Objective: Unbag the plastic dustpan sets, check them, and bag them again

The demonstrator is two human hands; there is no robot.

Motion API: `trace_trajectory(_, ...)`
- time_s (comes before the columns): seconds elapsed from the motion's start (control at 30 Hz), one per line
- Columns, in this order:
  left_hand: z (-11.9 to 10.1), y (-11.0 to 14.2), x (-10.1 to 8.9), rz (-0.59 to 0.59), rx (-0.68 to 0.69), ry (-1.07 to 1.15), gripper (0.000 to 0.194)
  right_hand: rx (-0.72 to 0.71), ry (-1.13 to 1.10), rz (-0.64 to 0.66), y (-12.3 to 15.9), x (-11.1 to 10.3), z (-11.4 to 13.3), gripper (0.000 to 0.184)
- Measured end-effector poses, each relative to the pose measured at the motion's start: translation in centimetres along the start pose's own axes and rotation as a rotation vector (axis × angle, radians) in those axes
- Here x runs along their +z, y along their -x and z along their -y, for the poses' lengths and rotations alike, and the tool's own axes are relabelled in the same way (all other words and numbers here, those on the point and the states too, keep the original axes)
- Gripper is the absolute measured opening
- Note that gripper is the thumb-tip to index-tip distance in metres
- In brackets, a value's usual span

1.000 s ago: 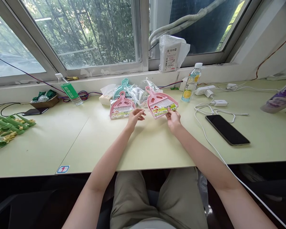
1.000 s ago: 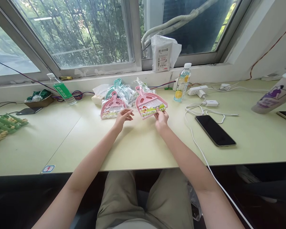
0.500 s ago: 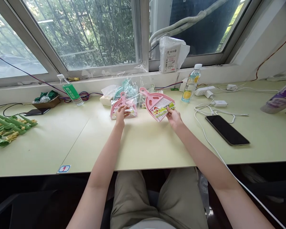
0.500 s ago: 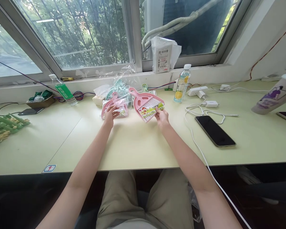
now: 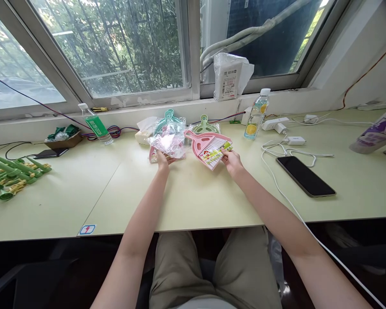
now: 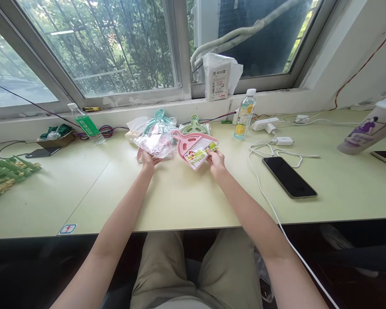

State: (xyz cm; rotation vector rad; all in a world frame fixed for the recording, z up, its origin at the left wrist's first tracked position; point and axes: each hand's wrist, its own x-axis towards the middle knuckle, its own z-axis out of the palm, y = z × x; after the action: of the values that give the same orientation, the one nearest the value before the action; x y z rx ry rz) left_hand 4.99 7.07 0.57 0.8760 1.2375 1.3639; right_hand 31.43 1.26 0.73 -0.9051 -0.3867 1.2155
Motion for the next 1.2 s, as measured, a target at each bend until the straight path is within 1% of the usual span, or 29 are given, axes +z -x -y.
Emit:
trace_trajectory(0.07, -0.3, 0.5, 0.3, -0.078, -0.003, 0.01, 0.091, 0.0, 0.009, -0.005, -0.1, 0.0, 0.0, 0.014)
trace_trajectory(0.1, -0.5, 0.8, 0.4, -0.104, 0.005, 0.031, 0.093, 0.002, 0.013, -0.007, -0.1, -0.1, -0.1, 0.014)
trace_trajectory(0.13, -0.8, 1.0, 0.5, -0.105, 0.018, 0.058, 0.093, 0.005, 0.016, -0.007, -0.1, -0.1, -0.1, 0.014)
trace_trajectory(0.17, -1.0, 1.2, 0.6, -0.113, 0.026, 0.093, 0.089, 0.008, 0.017, -0.008, -0.2, -0.1, -0.2, 0.014)
trace_trajectory(0.2, -1.2, 1.2, 0.6, -0.127, 0.032, 0.128, 0.081, 0.011, 0.016, -0.007, -0.2, -0.1, -0.2, 0.014)
trace_trajectory(0.3, -1.5, 1.0, 0.5, -0.181, 0.057, 0.184, 0.047, 0.018, 0.011, -0.001, -0.2, -0.2, -0.2, 0.015)
trace_trajectory(0.33, -1.6, 0.8, 0.4, -0.208, 0.067, 0.195, 0.041, 0.018, 0.008, 0.0, -0.3, -0.2, -0.2, 0.015)
trace_trajectory(0.4, -1.9, 0.4, -0.2, -0.282, 0.075, 0.245, 0.037, 0.015, -0.002, 0.0, -0.3, -0.2, -0.1, 0.015)
trace_trajectory(0.43, -2.1, 0.2, -0.7, -0.296, 0.072, 0.29, 0.033, 0.011, -0.011, -0.005, -0.3, -0.2, 0.0, 0.016)
trace_trajectory(0.47, -2.2, 0.1, -1.2, -0.283, 0.078, 0.341, 0.029, 0.006, -0.021, -0.011, -0.3, -0.2, 0.1, 0.016)
trace_trajectory(0.53, -2.6, 0.1, -2.2, -0.15, 0.119, 0.438, 0.026, -0.003, -0.042, -0.025, -0.4, -0.3, 0.3, 0.016)
trace_trajectory(0.6, -2.9, 0.2, -2.9, -0.014, 0.125, 0.455, 0.029, -0.009, -0.054, -0.041, -0.5, -0.4, 0.4, 0.017)
trace_trajectory(0.67, -3.1, 0.4, -3.1, 0.043, 0.046, 0.368, 0.03, -0.013, -0.053, -0.06, -0.6, -0.6, 0.4, 0.018)
trace_trajectory(0.73, -3.0, 0.5, -2.9, 0.102, -0.079, 0.245, 0.027, -0.018, -0.05, -0.073, -0.7, -0.7, 0.3, 0.018)
trace_trajectory(0.8, -2.9, 0.6, -2.5, 0.15, -0.163, 0.177, 0.025, -0.019, -0.05, -0.079, -0.8, -0.8, 0.3, 0.017)
trace_trajectory(0.87, -2.8, 0.6, -2.2, 0.142, -0.198, 0.184, 0.03, -0.019, -0.054, -0.08, -0.9, -0.8, 0.3, 0.017)
trace_trajectory(0.93, -2.8, 0.6, -2.1, 0.075, -0.202, 0.238, 0.035, -0.02, -0.052, -0.073, -1.0, -0.8, 0.3, 0.017)
trace_trajectory(1.03, -2.8, 0.8, -2.2, -0.006, -0.144, 0.342, 0.038, -0.022, -0.04, -0.061, -0.9, -0.7, 0.3, 0.017)
trace_trajectory(1.13, -2.7, 1.3, -2.0, -0.007, -0.055, 0.387, 0.039, -0.007, -0.038, -0.074, -0.8, -0.5, 0.2, 0.016)
trace_trajectory(1.2, -2.6, 1.7, -1.4, 0.002, -0.067, 0.337, 0.036, 0.004, -0.047, -0.079, -0.6, -0.4, 0.2, 0.016)
